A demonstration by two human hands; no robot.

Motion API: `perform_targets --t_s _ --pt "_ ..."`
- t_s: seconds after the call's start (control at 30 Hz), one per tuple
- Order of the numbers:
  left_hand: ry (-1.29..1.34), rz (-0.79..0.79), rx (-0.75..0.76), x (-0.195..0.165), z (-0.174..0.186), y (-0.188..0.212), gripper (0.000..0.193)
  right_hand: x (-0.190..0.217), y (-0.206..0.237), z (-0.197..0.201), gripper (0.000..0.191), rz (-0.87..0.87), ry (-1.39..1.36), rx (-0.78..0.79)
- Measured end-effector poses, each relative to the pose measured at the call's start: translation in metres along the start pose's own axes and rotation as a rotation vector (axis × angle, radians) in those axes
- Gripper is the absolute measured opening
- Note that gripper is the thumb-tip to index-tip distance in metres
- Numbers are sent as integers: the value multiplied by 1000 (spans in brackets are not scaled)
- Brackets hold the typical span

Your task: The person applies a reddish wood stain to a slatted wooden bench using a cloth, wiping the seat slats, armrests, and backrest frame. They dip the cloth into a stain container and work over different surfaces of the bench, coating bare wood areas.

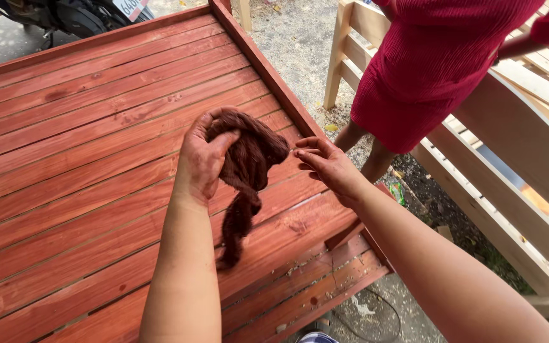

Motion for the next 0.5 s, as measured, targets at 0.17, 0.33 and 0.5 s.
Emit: perform_targets --t_s 0.17,0.33,0.5 --pt "-1054 371 -382 12 -36 -45 90 -12 -40 47 37 51 74 33" --pt "-1196 712 -64 115 -76 -64 104 -35 -72 67 40 -142 -86 58" --pt "-1337 265 -301 212 -91 -57 61 -42 -105 83 48 -167 -163 204"
Point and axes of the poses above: each hand's wrist, its own y-axis away from the middle knuckle, its own z-axis out of the back of the hand, x = y × z, the point moved 3 cm from there along -y, towards the middle knuckle, and after that the axes turned 8 degrees about z, right-handed, at the moved point
